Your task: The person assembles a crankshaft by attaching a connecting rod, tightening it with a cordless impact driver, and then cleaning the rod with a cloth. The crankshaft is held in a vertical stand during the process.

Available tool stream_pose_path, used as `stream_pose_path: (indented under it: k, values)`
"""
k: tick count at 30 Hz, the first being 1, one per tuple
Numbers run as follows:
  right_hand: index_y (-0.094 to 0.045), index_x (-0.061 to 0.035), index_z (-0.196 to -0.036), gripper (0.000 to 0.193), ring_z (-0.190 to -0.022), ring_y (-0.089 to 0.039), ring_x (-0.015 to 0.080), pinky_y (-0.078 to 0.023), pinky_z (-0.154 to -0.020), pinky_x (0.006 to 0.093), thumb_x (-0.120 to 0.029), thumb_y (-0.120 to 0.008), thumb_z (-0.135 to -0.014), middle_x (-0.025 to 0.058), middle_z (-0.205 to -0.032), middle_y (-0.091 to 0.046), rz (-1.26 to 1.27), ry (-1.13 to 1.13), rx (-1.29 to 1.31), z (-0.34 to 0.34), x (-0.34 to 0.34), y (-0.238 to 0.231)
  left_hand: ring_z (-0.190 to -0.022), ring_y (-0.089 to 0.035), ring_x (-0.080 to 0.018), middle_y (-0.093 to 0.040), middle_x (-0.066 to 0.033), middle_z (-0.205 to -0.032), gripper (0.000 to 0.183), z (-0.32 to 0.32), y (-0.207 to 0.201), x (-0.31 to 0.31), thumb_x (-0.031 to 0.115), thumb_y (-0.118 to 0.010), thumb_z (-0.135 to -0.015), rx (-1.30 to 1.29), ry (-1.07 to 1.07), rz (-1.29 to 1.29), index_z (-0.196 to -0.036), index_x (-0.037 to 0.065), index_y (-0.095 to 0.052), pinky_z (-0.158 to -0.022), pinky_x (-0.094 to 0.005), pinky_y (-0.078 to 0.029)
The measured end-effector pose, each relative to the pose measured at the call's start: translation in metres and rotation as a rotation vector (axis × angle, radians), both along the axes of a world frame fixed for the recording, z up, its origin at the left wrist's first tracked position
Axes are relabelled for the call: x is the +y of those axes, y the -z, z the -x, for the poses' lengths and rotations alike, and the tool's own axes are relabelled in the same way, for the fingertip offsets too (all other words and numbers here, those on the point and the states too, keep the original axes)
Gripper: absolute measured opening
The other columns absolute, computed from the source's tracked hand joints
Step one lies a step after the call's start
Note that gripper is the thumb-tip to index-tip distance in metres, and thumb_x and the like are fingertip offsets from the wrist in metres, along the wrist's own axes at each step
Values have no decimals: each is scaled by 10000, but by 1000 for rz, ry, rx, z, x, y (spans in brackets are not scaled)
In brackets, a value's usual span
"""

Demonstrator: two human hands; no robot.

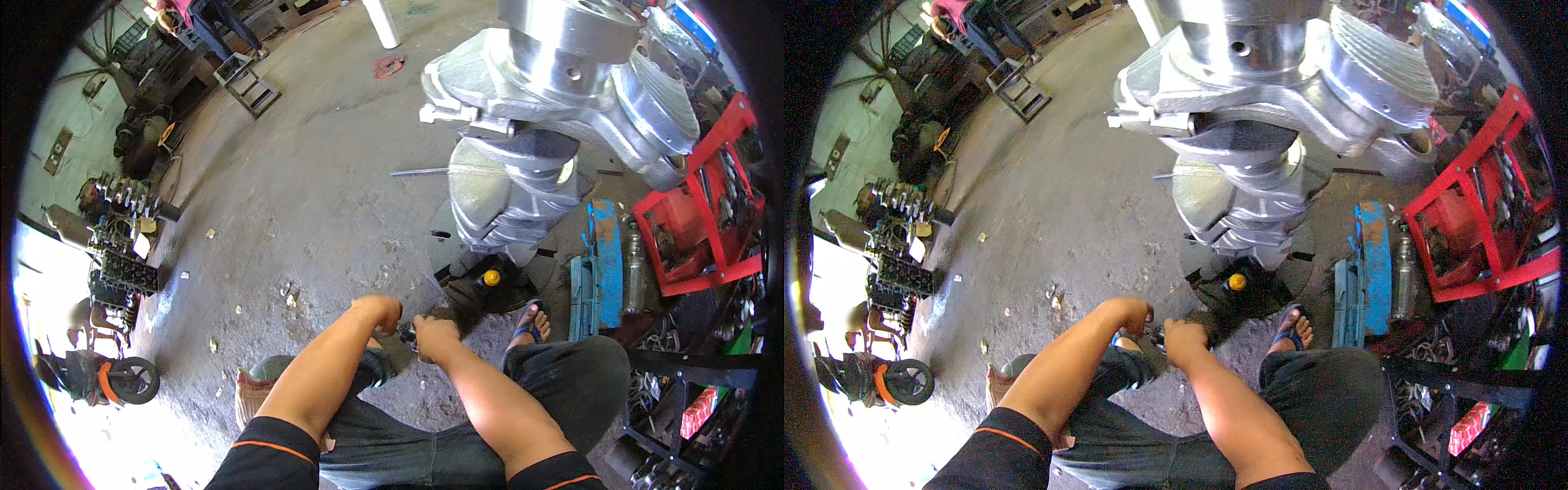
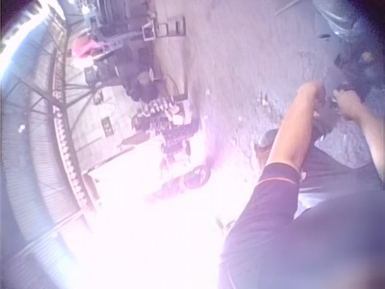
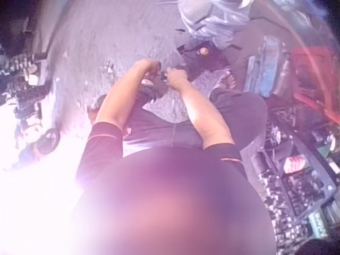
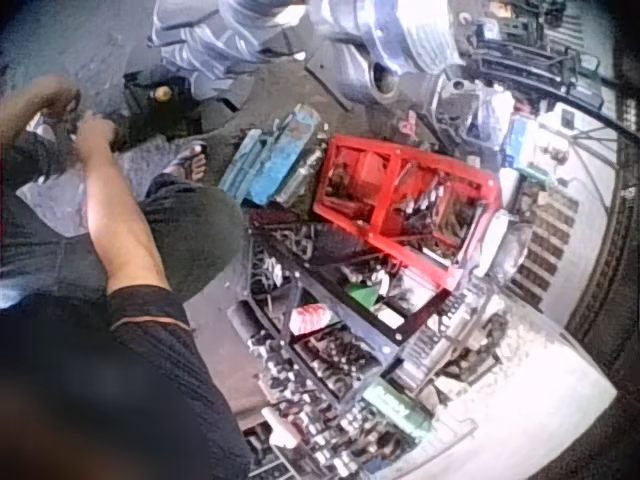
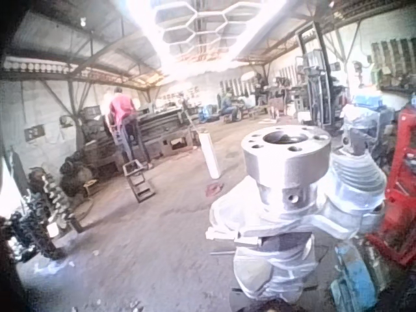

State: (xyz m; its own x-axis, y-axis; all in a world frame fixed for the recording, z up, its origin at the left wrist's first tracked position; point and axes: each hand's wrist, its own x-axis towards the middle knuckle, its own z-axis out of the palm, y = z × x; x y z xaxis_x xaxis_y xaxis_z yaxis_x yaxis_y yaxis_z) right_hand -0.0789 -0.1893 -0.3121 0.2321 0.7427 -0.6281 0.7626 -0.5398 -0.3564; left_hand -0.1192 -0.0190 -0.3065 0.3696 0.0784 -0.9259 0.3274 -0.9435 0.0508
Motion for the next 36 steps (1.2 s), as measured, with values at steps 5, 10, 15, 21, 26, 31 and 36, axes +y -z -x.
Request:
stream_pose_path:
  k: [5,10,15,21,26,31,36]
  values:
    - [-551,-88,-1256,394,-1078,-678,347,-559,-852,455,-205,-620,-887,171,-1196,-666,-6,11,14,1,-3,12,-1036,-674,-340,-709,-129,-1100,479,-48,-75,-29,294,-737,-747,-454,-114,-56,-1186,126,-640,-841,-452,-549]
    - [-483,-118,-1379,690,-1289,-506,339,-407,-1067,444,-242,-761,-760,159,-1392,-537,-384,65,-180,15,-17,50,-999,-671,-359,-686,-151,-1101,582,-69,-108,-100,451,-789,-740,-871,-276,56,-1147,71,-617,-845,-469,-546]
    - [-404,-132,-1455,565,-1438,-295,283,-208,-1183,412,-458,-443,-995,127,-1499,-415,-521,342,-37,22,-15,55,-976,-681,-377,-676,-167,-1079,545,-72,-97,-130,476,-771,-744,-1030,-363,11,-1117,102,-636,-820,-466,-557]
    - [-397,-113,-1466,459,-1164,-613,380,-497,-944,516,-235,-378,-1023,207,-1313,-581,-31,43,-14,5,-18,14,-988,-687,-348,-717,-169,-1038,499,-85,-120,-72,480,-710,-758,-846,-348,-3,-1121,137,-703,-866,-458,-549]
    - [-448,-120,-1336,719,-1096,-644,379,-537,-874,499,-264,-820,-738,180,-1235,-613,-107,93,-3,7,-18,-1,-995,-696,-340,-726,-184,-1032,493,-87,-137,-5,478,-698,-741,-877,-621,-181,-1043,90,-741,-880,-425,-549]
    - [-411,-131,-1380,778,-1083,-636,397,-534,-873,506,-285,-822,-738,185,-1210,-615,-159,18,-82,4,-25,-12,-963,-711,-326,-731,-180,-1012,477,-96,-123,11,445,-715,-745,-1017,-860,-272,-1057,85,-731,-861,-408,-557]
    - [-402,-127,-1432,795,-1074,-636,383,-521,-860,530,-327,-791,-768,176,-1221,-612,-129,-15,-103,0,-30,-33,-982,-708,-326,-730,-170,-1043,520,-103,-106,27,484,-720,-755,-983,-966,-256,-1082,80,-732,-871,-411,-554]
